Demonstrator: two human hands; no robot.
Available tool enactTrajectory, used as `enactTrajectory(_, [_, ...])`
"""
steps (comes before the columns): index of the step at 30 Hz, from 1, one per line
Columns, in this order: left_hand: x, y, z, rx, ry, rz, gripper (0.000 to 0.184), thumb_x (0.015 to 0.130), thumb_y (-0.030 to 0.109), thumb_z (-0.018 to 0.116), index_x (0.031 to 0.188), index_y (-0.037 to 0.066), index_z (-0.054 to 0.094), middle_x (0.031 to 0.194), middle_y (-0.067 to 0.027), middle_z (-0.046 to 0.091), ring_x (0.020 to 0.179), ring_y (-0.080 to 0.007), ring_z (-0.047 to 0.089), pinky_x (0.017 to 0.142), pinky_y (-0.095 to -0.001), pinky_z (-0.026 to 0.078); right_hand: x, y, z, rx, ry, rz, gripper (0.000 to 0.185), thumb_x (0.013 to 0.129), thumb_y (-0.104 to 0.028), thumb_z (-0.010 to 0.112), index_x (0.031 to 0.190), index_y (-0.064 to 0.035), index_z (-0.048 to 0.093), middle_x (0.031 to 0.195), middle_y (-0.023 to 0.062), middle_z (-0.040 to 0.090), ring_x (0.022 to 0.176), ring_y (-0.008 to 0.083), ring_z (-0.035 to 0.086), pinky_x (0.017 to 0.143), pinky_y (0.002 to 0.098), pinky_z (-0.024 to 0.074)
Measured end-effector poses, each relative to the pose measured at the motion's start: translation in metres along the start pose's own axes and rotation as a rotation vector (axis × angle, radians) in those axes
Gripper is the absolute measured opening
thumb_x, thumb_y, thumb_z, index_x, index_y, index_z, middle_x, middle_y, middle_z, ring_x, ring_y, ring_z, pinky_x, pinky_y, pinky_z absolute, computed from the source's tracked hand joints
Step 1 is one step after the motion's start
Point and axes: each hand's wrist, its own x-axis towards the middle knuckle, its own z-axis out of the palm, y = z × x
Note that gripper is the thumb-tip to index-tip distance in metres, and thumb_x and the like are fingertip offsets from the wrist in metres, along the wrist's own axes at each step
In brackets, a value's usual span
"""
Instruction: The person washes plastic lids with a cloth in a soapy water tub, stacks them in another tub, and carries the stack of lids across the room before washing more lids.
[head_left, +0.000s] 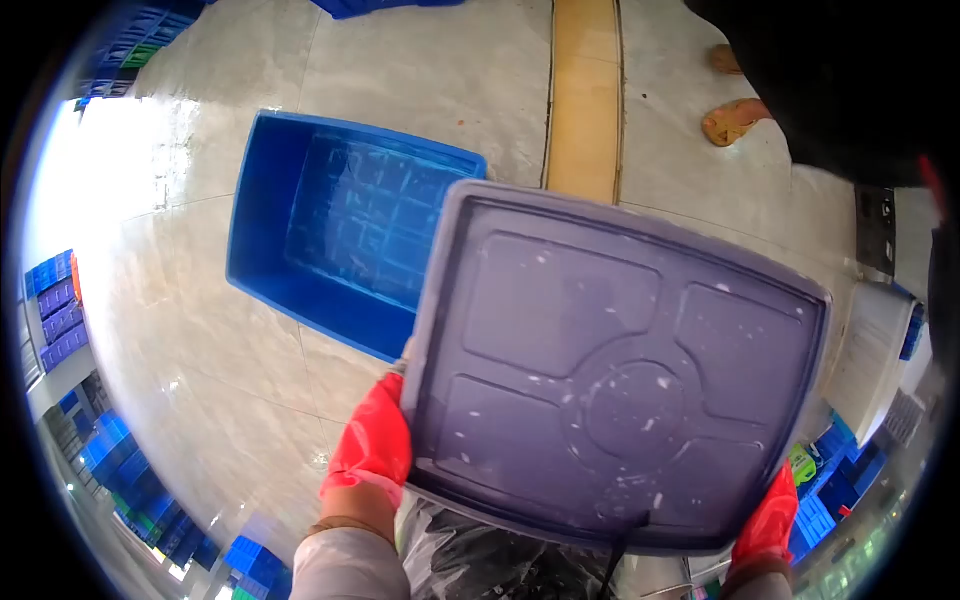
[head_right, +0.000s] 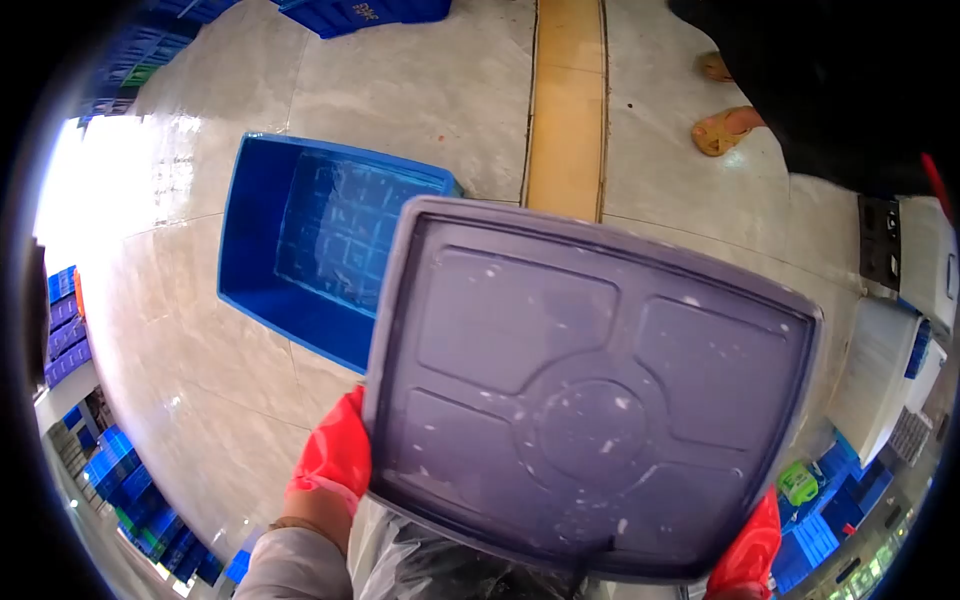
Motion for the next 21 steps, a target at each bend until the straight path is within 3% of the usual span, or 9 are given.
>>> enactTrajectory(3, [0.037, 0.046, -0.042, 0.032, 0.061, 0.075, 0.056, 0.11, 0.044, 0.042, 0.144, 0.0, 0.054, 0.125, -0.012, 0.067, 0.113, -0.0217, 0.064, 0.099, -0.0343, 0.052, 0.046, -0.026, 0.047, 0.077, -0.044, -0.08, 0.049, 0.112, -0.034, 0.034, 0.134, 0.0014, 0.059, 0.126, 0.0143, 0.068, 0.116, 0.026, 0.065, 0.101, 0.0361, 0.0499])
enactTrajectory(6, [0.069, 0.089, -0.064, 0.063, -0.008, 0.089, 0.057, 0.11, 0.044, 0.042, 0.144, 0.0, 0.054, 0.125, -0.0118, 0.067, 0.113, -0.0215, 0.065, 0.099, -0.0342, 0.052, 0.093, -0.05, 0.089, 0.183, -0.076, -0.15, 0.049, 0.112, -0.034, 0.033, 0.134, 0.0012, 0.059, 0.126, 0.0143, 0.068, 0.116, 0.026, 0.065, 0.101, 0.036, 0.05])
enactTrajectory(13, [0.055, 0.127, -0.11, 0.118, -0.204, -0.126, 0.057, 0.11, 0.044, 0.042, 0.144, 0.0, 0.054, 0.125, -0.0114, 0.067, 0.113, -0.0212, 0.065, 0.099, -0.0341, 0.052, 0.111, -0.049, 0.104, 0.54, -0.111, -0.129, 0.049, 0.112, -0.034, 0.033, 0.133, 0.0009, 0.06, 0.125, 0.0143, 0.068, 0.115, 0.0258, 0.065, 0.101, 0.0359, 0.0502])
enactTrajectory(14, [0.022, 0.124, -0.104, -0.016, -0.419, 0.227, 0.058, 0.111, 0.045, 0.039, 0.145, 0.0, 0.053, 0.127, -0.0119, 0.067, 0.112, -0.0198, 0.065, 0.098, -0.0327, 0.051, 0.105, -0.043, 0.094, 0.626, -0.115, -0.107, 0.049, 0.112, -0.034, 0.033, 0.133, 0.0009, 0.06, 0.125, 0.0143, 0.068, 0.115, 0.0258, 0.065, 0.101, 0.0358, 0.0502])
enactTrajectory(16, [-0.003, 0.108, -0.115, -0.031, -0.38, 0.253, 0.059, 0.11, 0.045, 0.04, 0.145, 0.0, 0.054, 0.128, -0.0121, 0.067, 0.113, -0.02, 0.064, 0.099, -0.0329, 0.051, 0.096, -0.009, 0.082, 0.735, -0.113, -0.067, 0.049, 0.112, -0.034, 0.033, 0.133, 0.0008, 0.06, 0.125, 0.0142, 0.068, 0.115, 0.0257, 0.065, 0.101, 0.0358, 0.0503])
enactTrajectory(17, [-0.013, 0.1, -0.12, -0.039, -0.326, 0.267, 0.06, 0.11, 0.046, 0.04, 0.145, -0.001, 0.055, 0.13, -0.0123, 0.066, 0.114, -0.0202, 0.064, 0.099, -0.0331, 0.05, 0.093, 0.02, 0.076, 0.701, -0.104, -0.076, 0.049, 0.112, -0.034, 0.033, 0.132, 0.0007, 0.06, 0.125, 0.0142, 0.068, 0.115, 0.0257, 0.065, 0.101, 0.0358, 0.0503])
enactTrajectory(19, [-0.03, 0.077, -0.133, -0.042, -0.23, 0.294, 0.061, 0.109, 0.047, 0.041, 0.144, -0.001, 0.056, 0.132, -0.0127, 0.066, 0.116, -0.0205, 0.064, 0.1, -0.0334, 0.05, 0.083, 0.091, 0.072, 0.333, -0.044, -0.174, 0.054, 0.113, -0.04, 0.03, 0.13, -0.0003, 0.063, 0.122, 0.012, 0.07, 0.11, 0.0229, 0.067, 0.099, 0.0368, 0.0519])
enactTrajectory(21, [-0.029, 0.033, -0.162, 0.003, -0.062, 0.241, 0.063, 0.108, 0.049, 0.041, 0.144, -0.001, 0.056, 0.132, -0.0132, 0.066, 0.117, -0.022, 0.064, 0.101, -0.0325, 0.049, 0.026, 0.04, 0.077, -0.132, -0.032, 0.015, 0.053, 0.11, -0.042, 0.038, 0.132, -0.0016, 0.063, 0.125, 0.0153, 0.07, 0.112, 0.0274, 0.068, 0.099, 0.0406, 0.0521])
